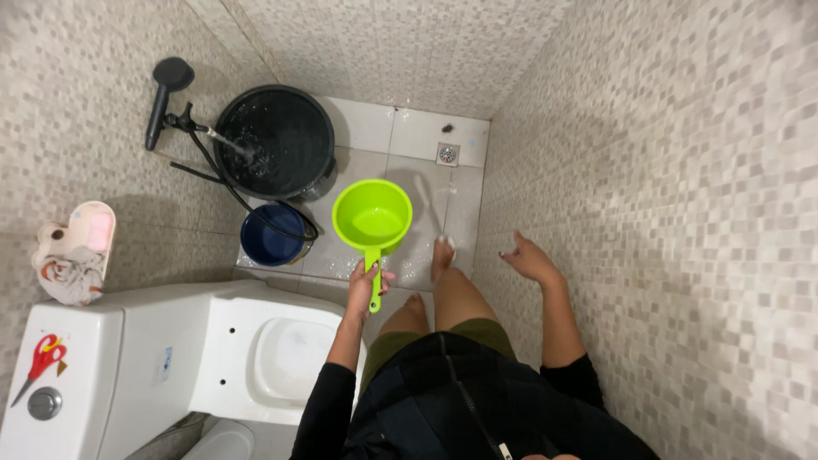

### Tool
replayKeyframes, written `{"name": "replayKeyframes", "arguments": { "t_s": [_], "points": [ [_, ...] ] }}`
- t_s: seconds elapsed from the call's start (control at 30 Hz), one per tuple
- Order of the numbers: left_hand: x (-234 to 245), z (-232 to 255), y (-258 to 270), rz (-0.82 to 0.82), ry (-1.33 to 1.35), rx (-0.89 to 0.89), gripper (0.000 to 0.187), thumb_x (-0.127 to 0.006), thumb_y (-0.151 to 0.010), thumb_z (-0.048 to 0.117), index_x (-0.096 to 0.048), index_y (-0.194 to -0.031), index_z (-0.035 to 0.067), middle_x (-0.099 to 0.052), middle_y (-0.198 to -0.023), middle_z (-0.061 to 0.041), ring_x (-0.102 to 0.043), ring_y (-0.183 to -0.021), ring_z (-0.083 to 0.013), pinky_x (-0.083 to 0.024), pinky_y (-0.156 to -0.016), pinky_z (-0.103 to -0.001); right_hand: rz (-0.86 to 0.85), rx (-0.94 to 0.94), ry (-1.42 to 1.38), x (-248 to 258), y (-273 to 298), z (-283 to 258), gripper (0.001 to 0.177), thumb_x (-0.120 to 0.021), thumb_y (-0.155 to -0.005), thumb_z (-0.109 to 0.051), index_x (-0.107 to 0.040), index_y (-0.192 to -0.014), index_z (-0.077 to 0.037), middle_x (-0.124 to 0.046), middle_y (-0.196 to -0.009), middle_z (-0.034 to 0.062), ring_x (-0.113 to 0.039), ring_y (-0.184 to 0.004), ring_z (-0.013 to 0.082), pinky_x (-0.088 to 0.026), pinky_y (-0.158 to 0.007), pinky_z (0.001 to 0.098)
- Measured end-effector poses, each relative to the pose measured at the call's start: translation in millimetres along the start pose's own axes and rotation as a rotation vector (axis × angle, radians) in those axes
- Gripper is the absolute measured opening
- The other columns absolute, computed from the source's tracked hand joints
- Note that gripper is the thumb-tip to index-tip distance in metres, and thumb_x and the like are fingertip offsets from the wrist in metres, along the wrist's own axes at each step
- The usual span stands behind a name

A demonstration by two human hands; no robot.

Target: The person pours a purple liquid from a bottle onto the floor near a toilet, uses a green scoop to pour water from a bucket over the area, and moves a cleaning brush.

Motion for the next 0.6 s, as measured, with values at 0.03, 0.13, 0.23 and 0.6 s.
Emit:
{"name": "replayKeyframes", "arguments": {
  "t_s": [0.03,0.13,0.23,0.6],
  "points": [
    [-2.2,-1.6,4.6,0.002,0.016,0.018,0.020,-0.044,-0.105,0.014,-0.050,-0.122,0.003,-0.072,-0.087,-0.020,-0.055,-0.053,-0.0153,-0.042,-0.047,-0.028,-0.059,-0.031,0.004,-1.6,-2.9,2.9,0.090,-0.065,-0.093,-0.033,-0.018,-0.163,-0.002,-0.067,-0.128,0.0225,-0.067,-0.113,0.0342,-0.052,-0.099,0.0404],
    [-2.0,0.7,9.5,0.008,0.030,0.052,0.022,-0.044,-0.104,0.012,-0.050,-0.123,0.004,-0.072,-0.086,-0.021,-0.055,-0.053,-0.0157,-0.042,-0.047,-0.029,-0.031,-0.034,-0.003,5.7,-9.5,10.3,0.088,-0.066,-0.094,-0.033,-0.019,-0.162,-0.002,-0.064,-0.129,0.0223,-0.064,-0.114,0.0349,-0.051,-0.098,0.0405],
    [1.4,0.0,13.7,0.011,0.015,0.076,0.023,-0.044,-0.104,0.013,-0.051,-0.124,0.005,-0.071,-0.086,-0.020,-0.055,-0.054,-0.0155,-0.043,-0.048,-0.029,0.041,0.008,-0.025,18.7,-17.3,11.4,0.089,-0.066,-0.095,-0.033,-0.019,-0.162,0.000,-0.064,-0.127,0.0255,-0.065,-0.112,0.0359,-0.053,-0.097,0.0399],
    [13.7,-5.7,-26.8,-0.010,-0.011,0.009,0.022,-0.045,-0.105,0.015,-0.050,-0.123,0.005,-0.071,-0.088,-0.019,-0.056,-0.054,-0.0142,-0.043,-0.047,-0.028,0.126,-0.046,-0.071,50.2,-36.3,2.8,0.088,-0.066,-0.095,-0.032,-0.020,-0.163,-0.003,-0.066,-0.126,0.0225,-0.067,-0.109,0.0333,-0.053,-0.095,0.0408]
  ]
}}
Point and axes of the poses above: each hand's wrist, its own y-axis away from the middle knuckle, its own x-axis out of the back of the hand, z = x × y, the point moved 4 cm from there along -y, towards the middle knuckle
